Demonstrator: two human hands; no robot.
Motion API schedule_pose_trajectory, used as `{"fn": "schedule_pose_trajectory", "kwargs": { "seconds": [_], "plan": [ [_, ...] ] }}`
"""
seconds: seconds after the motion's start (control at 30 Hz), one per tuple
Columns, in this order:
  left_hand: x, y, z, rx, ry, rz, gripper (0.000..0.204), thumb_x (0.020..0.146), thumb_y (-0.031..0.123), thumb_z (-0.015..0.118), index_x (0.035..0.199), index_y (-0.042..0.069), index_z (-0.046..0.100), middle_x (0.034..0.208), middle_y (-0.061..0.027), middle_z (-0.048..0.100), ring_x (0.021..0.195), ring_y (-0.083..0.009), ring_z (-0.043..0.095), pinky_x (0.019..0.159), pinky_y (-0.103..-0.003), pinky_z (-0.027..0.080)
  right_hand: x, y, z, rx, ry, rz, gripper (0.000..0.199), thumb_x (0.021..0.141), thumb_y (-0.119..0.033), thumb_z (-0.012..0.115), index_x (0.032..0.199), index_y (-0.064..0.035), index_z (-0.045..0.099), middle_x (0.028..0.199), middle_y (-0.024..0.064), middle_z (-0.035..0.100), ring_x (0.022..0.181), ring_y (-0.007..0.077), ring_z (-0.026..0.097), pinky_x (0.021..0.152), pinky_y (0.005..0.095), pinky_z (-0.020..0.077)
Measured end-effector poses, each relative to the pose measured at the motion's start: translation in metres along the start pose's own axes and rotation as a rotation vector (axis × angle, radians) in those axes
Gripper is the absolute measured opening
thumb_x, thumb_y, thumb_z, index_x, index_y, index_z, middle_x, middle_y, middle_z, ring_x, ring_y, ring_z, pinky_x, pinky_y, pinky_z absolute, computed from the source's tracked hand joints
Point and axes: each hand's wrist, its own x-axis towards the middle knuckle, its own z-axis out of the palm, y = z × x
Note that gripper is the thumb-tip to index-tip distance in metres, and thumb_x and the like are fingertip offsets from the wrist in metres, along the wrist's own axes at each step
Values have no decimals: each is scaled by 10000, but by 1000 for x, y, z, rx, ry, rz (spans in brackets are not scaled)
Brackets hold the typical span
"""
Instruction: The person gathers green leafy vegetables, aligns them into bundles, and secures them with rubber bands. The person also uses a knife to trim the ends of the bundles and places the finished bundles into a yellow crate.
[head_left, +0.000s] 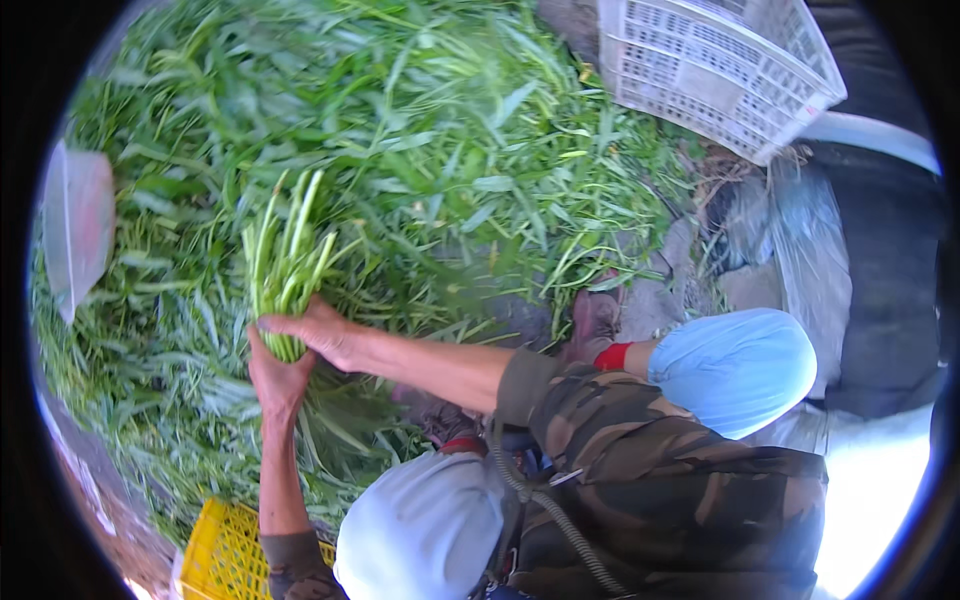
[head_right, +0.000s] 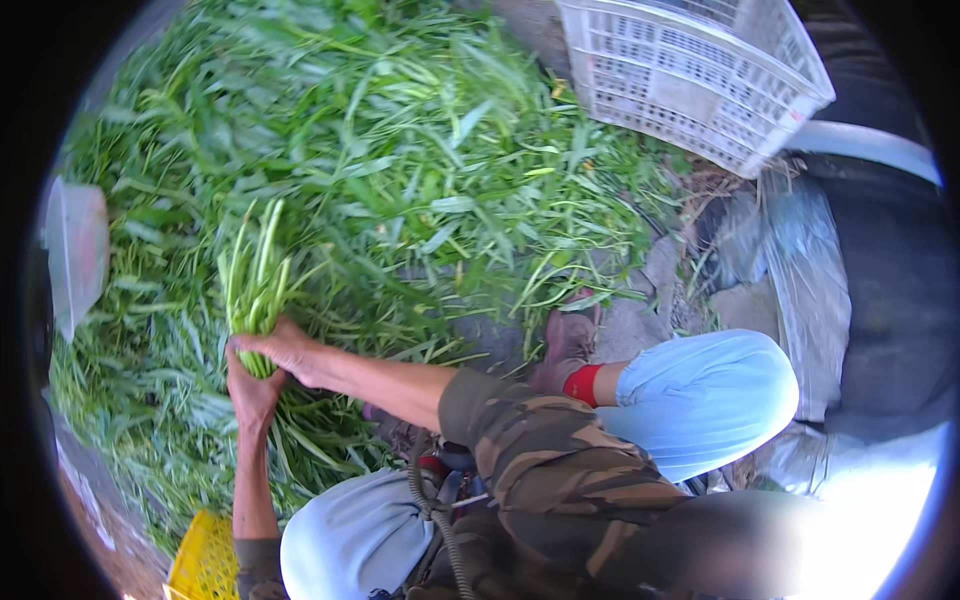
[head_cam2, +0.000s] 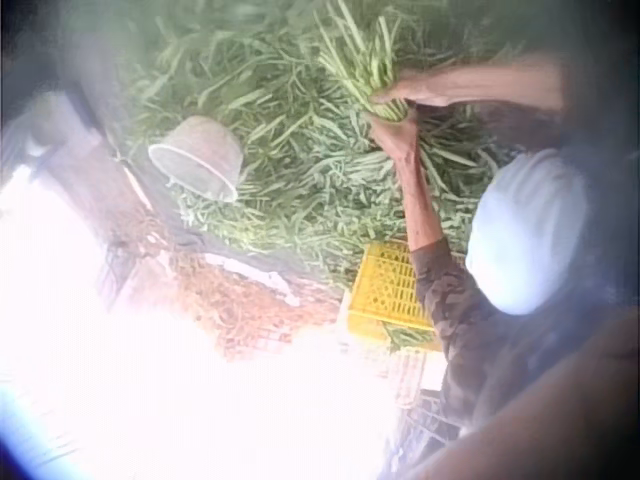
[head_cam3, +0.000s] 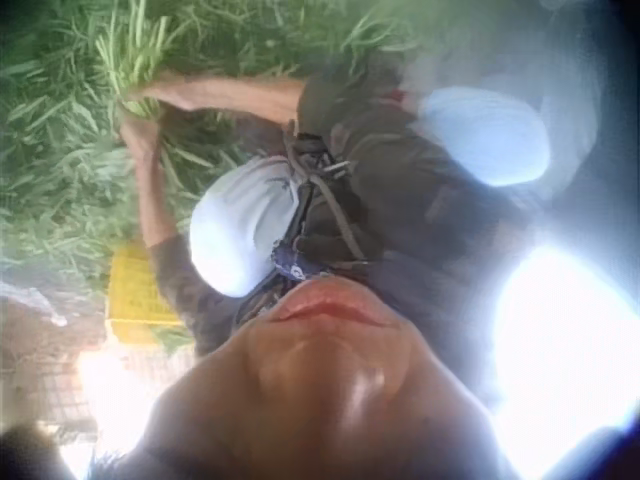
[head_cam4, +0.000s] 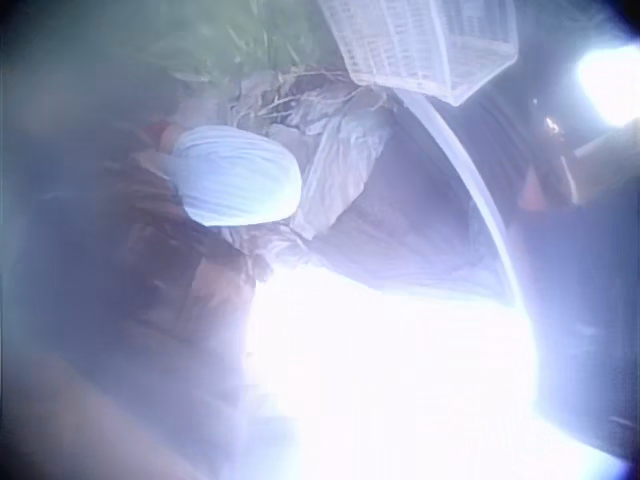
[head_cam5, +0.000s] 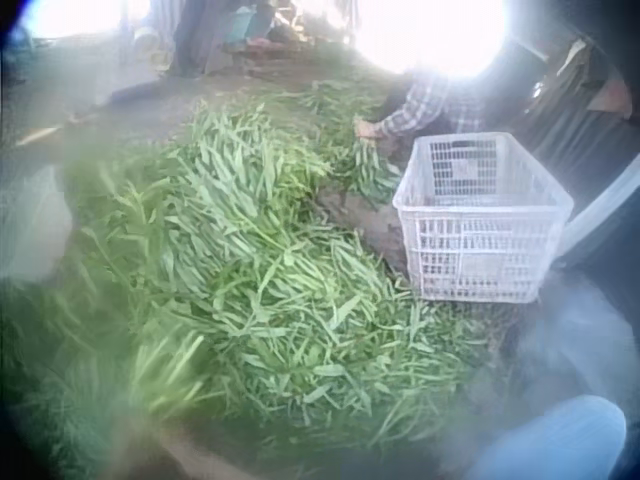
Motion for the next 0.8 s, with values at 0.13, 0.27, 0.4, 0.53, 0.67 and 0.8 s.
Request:
{"fn": "schedule_pose_trajectory", "kwargs": {
  "seconds": [0.13, 0.27, 0.4, 0.53, 0.67, 0.8],
  "plan": [
    [-6, 7, 10, 4, 46, -55, 711, 678, 156, 822, 1257, 13, 436, 1019, -215, 660, 912, -318, 662, 824, -392, 506, -4, -14, -8, -9, -88, 101, 540, 775, -250, 820, 1229, -70, 588, 1158, 63, 620, 1106, 188, 551, 995, 354, 424],
    [1, 5, 11, -41, 67, -18, 737, 686, 105, 796, 1313, -37, 437, 1068, -220, 655, 965, -308, 648, 895, -385, 486, 0, -24, -21, -246, -177, 40, 569, 775, -281, 825, 1243, -67, 582, 1165, 76, 625, 1102, 193, 554, 1001, 338, 429],
    [18, -6, 16, 48, 8, -86, 784, 675, 63, 771, 1357, -78, 411, 1120, -240, 646, 1008, -313, 639, 941, -374, 471, -9, -67, -62, -603, -319, 208, 619, 842, -255, 765, 1333, 15, 502, 1236, 182, 612, 1121, 271, 596, 1008, 364, 471],
    [27, -5, 9, 109, -56, -159, 783, 651, 41, 740, 1355, -67, 416, 1119, -224, 647, 1005, -316, 635, 938, -366, 469, -64, -149, -136, -921, -513, 399, 531, 939, -340, 636, 1256, 75, 543, 1240, 228, 611, 1114, 271, 637, 957, 361, 526],
    [33, 8, -7, 58, -152, -131, 702, 648, 21, 702, 1302, -53, 456, 1094, -179, 645, 958, -281, 627, 917, -346, 471, -155, -286, -255, -1025, -8, 452, 279, 931, -263, 633, 1037, -5, 650, 939, 114, 706, 863, 197, 690, 772, 330, 574],
    [39, 13, -13, 49, -221, -126, 660, 645, 3, 677, 1271, -42, 474, 1081, -168, 645, 942, -257, 622, 908, -348, 474, -232, -367, -360, -1530, 980, 216, 204, 832, -115, 567, 994, -56, 676, 1075, 136, 684, 906, 272, 682, 855, 404, 534]
  ]
}}
